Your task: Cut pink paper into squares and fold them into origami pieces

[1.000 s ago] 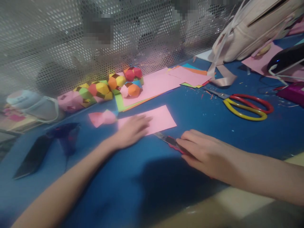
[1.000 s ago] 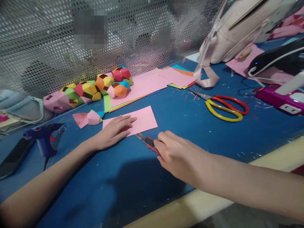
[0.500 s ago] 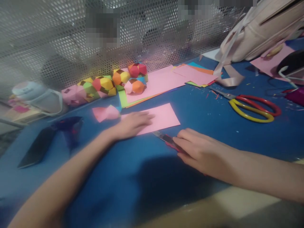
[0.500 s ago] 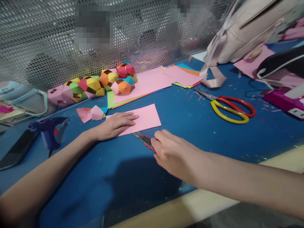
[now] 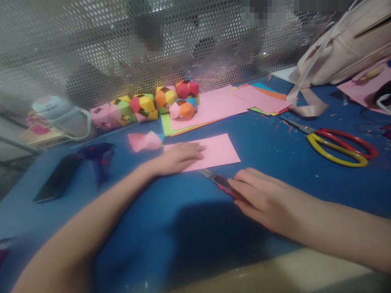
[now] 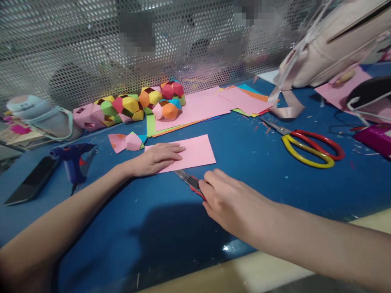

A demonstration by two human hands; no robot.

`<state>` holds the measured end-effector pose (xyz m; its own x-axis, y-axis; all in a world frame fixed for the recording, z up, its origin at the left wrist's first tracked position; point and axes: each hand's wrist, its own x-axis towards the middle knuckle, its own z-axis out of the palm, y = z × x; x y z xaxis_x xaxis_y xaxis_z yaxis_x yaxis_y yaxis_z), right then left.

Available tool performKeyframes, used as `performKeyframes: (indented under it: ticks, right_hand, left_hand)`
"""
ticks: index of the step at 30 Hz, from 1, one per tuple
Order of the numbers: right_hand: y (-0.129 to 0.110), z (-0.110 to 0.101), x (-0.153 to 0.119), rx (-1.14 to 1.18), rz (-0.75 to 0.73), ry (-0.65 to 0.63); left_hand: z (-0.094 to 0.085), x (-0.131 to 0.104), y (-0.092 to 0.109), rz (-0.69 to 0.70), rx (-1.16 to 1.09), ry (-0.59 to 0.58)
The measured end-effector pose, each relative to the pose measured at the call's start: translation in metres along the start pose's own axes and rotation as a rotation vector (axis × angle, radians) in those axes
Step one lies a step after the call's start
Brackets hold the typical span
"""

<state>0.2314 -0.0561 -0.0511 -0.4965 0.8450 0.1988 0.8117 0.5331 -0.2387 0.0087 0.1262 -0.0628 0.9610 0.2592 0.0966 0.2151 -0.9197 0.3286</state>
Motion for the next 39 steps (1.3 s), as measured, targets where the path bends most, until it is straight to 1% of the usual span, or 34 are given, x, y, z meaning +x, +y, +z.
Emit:
performKeyframes:
  ticks: [5, 12, 17, 21, 26, 30, 34, 39]
  right_hand:
    - [-0.003, 0.003, 0.004, 0.007, -0.014, -0.029]
    - [-0.005, 0.002, 0.007, 0.014, -0.031, 0.001]
    - [-0.006, 0.004, 0.011, 0.006, -0.067, -0.003]
    - [-0.007, 0.004, 0.011, 0.02, -0.053, -0.025]
    - [-0.009, 0.008, 0.017, 0.028, -0.056, -0.026]
    - [-0.011, 0.007, 0.017, 0.054, -0.059, -0.031]
    - [-0.016, 0.006, 0.017, 0.079, -0.06, -0.038]
    - [-0.02, 0.005, 0.02, 0.103, -0.074, -0.024]
  left_hand:
    - [-0.001, 0.001, 0.003, 0.0, 0.004, 0.013]
    - [0.002, 0.002, 0.0, 0.023, -0.013, 0.022]
    - [0.004, 0.001, -0.002, 0.048, -0.002, 0.058]
    - [0.004, 0.001, -0.001, 0.059, 0.017, 0.044]
    - [0.003, 0.001, 0.001, 0.043, 0.023, 0.038]
    - [0.004, 0.002, 0.0, 0.038, 0.018, 0.032]
    - [0.004, 0.002, -0.001, 0.043, -0.007, 0.027]
    - [0.002, 0.0, 0.002, 0.01, -0.064, 0.042]
